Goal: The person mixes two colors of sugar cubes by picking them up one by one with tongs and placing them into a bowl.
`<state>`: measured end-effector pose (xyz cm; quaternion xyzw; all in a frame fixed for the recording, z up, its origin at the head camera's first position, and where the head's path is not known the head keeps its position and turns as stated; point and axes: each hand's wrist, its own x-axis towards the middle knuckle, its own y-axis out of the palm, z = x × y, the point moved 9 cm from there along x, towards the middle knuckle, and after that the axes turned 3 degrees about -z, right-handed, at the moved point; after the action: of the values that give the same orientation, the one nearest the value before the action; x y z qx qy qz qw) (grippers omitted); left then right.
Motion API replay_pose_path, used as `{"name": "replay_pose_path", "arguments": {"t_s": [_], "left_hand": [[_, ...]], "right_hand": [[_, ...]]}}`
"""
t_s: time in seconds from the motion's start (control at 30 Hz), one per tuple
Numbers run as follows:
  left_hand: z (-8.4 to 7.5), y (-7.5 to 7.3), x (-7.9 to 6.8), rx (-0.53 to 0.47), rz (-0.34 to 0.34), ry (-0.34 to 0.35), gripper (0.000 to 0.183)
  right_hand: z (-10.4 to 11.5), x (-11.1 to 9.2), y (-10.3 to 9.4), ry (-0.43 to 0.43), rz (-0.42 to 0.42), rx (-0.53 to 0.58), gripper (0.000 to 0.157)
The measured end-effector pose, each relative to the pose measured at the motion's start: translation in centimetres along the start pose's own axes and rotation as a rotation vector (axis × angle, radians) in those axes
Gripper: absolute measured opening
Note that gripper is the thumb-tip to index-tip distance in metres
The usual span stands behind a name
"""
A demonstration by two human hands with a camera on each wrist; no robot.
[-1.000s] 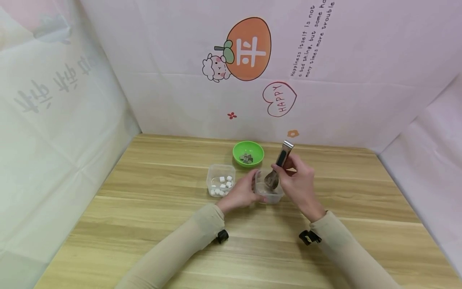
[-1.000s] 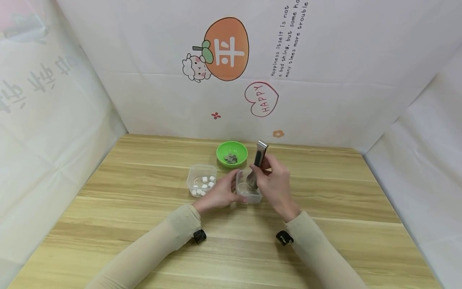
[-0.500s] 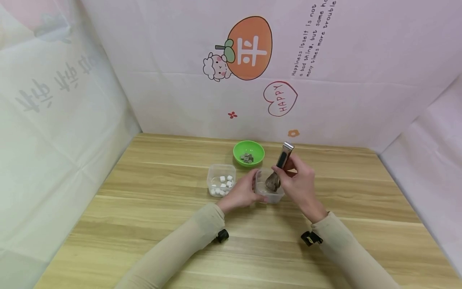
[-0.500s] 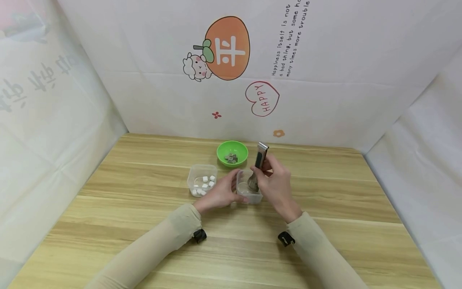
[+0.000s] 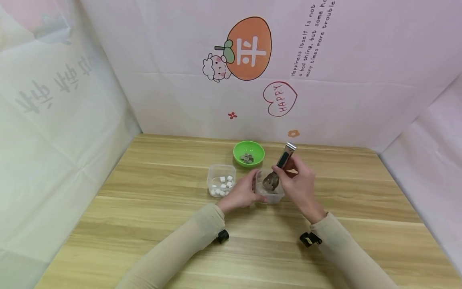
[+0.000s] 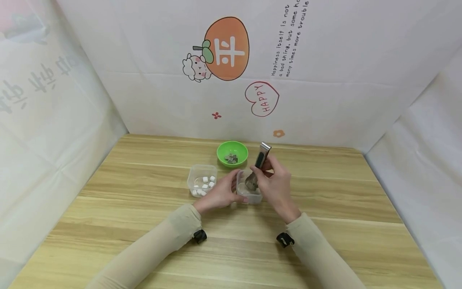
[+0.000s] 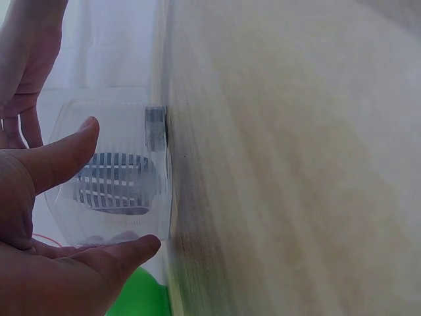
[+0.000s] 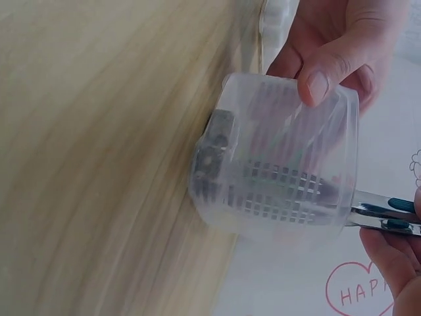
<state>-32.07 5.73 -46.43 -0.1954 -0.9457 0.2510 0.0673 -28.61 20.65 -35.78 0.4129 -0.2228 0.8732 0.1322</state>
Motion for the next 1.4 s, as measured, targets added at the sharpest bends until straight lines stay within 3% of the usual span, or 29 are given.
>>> {"name": "replay_pose_path", "arguments": {"t_s": [0.27,0.67,1.07,1.4], "left_hand": [[0.0,0.0,0.0,-0.005,0.004,0.006,0.102],[-0.1,0.0,-0.1,-0.007,0.006,0.003,0.103],[-0.4,0.1,-0.2,-0.07,0.015,-0.002,0.101],[-0.4,0.0,-0.2,-0.065,0.008,-0.018,0.108]], "right_hand": [[3.8,0.9,-0.6,0.005,0.001,-0.001,0.029],[0.7,0.3,-0.6,0.019,-0.013,-0.016,0.029],[4.3,3.5,-2.8,-0.013,-0.086,0.052,0.028],[3.9,6.3,-0.8,-0.024,-0.126,0.049,0.025]]}}
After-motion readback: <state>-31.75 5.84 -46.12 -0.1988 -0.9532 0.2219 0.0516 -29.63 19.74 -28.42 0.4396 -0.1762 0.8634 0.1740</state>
